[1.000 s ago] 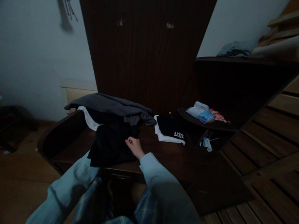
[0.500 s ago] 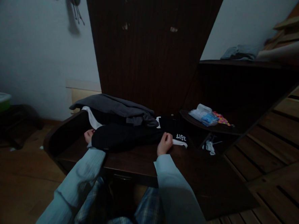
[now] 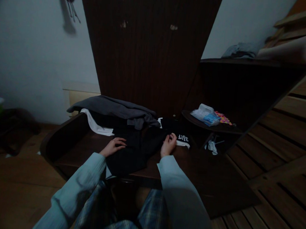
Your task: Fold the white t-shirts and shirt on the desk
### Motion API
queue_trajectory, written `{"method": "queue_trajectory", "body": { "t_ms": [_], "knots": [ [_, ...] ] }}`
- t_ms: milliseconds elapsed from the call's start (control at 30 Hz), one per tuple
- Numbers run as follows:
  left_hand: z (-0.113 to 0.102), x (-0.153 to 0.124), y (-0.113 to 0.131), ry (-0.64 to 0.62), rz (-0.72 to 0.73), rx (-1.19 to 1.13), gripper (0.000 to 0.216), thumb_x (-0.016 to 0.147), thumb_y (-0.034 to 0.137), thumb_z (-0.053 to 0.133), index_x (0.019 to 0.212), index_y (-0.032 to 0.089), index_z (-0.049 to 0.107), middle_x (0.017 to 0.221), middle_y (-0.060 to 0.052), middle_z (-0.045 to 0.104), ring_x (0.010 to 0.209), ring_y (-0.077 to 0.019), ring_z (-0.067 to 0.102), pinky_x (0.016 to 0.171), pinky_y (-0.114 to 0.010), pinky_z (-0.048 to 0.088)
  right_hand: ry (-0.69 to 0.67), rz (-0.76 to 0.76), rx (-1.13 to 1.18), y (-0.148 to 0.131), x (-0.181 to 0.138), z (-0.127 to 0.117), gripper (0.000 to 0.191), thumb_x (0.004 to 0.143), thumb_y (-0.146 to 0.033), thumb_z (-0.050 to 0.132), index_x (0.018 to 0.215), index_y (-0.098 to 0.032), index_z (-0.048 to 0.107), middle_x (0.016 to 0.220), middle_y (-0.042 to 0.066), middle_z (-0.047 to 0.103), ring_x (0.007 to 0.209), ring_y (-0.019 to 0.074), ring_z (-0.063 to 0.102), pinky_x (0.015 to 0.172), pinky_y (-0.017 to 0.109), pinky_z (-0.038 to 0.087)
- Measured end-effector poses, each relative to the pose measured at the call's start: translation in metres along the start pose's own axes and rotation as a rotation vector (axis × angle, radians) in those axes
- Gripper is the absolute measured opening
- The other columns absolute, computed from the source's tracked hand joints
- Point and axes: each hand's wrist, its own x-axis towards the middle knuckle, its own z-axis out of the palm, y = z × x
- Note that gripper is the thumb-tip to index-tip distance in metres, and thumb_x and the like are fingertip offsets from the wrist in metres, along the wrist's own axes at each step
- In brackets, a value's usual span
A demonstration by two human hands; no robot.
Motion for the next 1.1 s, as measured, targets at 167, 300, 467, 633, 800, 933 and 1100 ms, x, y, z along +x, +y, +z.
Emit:
{"method": "queue_trajectory", "body": {
  "t_ms": [167,300,467,633,800,933,1100],
  "knots": [
    [-0.011,-0.003,-0.004,0.294,-0.121,-0.132,0.014,0.077,0.028,0.053,0.073,0.018,0.063,0.081,-0.003,0.065,0.081,-0.0169,0.060,0.081,-0.031,0.046,-0.231,-0.038,-0.058,0.002,-0.009,0.007,0.061,0.064,-0.052,0.054,0.113,-0.016,0.046,0.093,0.009,0.060,0.075,0.0171,0.057,0.064,0.029,0.045],
    [-0.030,-0.012,-0.018,1.176,-0.475,-0.006,0.012,0.079,0.020,0.044,0.083,0.015,0.055,0.088,-0.008,0.058,0.090,-0.0200,0.055,0.085,-0.035,0.042,-0.321,-0.110,-0.225,0.001,-0.011,0.009,0.047,0.059,-0.054,0.057,0.087,-0.016,0.059,0.084,0.010,0.064,0.077,0.0221,0.056,0.071,0.034,0.043],
    [-0.037,-0.019,-0.018,1.562,-0.549,0.100,0.020,0.082,0.016,0.036,0.096,0.014,0.049,0.101,-0.013,0.053,0.101,-0.0212,0.049,0.092,-0.037,0.036,-0.245,-0.144,-0.274,-0.002,-0.009,0.004,0.038,0.068,-0.050,0.044,0.080,-0.017,0.059,0.078,0.008,0.063,0.073,0.0211,0.055,0.070,0.033,0.041],
    [-0.020,-0.012,0.003,0.731,-0.113,0.171,0.027,0.082,0.031,0.044,0.103,0.017,0.054,0.104,-0.010,0.059,0.100,-0.0209,0.053,0.090,-0.036,0.038,-0.213,-0.137,-0.238,-0.003,-0.011,0.004,0.036,0.069,-0.048,0.043,0.083,-0.017,0.058,0.084,0.009,0.064,0.078,0.0207,0.055,0.072,0.032,0.041],
    [-0.011,-0.006,0.007,0.169,-0.059,0.173,0.024,0.069,0.040,0.062,0.082,0.021,0.062,0.094,-0.006,0.066,0.093,-0.0224,0.058,0.086,-0.037,0.041,-0.214,-0.116,-0.205,-0.001,-0.011,0.005,0.037,0.069,-0.047,0.046,0.085,-0.016,0.057,0.083,0.008,0.063,0.079,0.0205,0.056,0.074,0.034,0.042],
    [-0.011,-0.007,0.005,0.154,-0.101,0.153,0.016,0.068,0.035,0.061,0.063,0.021,0.056,0.083,-0.004,0.067,0.085,-0.0202,0.060,0.080,-0.033,0.043,-0.309,-0.052,-0.175,0.006,-0.012,0.009,0.057,0.059,-0.042,0.060,0.107,-0.015,0.051,0.088,0.009,0.063,0.080,0.0210,0.058,0.072,0.034,0.045],
    [-0.015,-0.009,0.005,0.376,-0.256,0.095,0.015,0.075,0.030,0.048,0.064,0.021,0.047,0.063,0.002,0.058,0.059,-0.0129,0.054,0.058,-0.023,0.039,-0.511,-0.117,-0.230,0.017,-0.013,0.013,0.051,0.052,-0.032,0.067,0.100,-0.018,0.060,0.093,0.009,0.065,0.087,0.0236,0.059,0.078,0.038,0.045]
  ]
}}
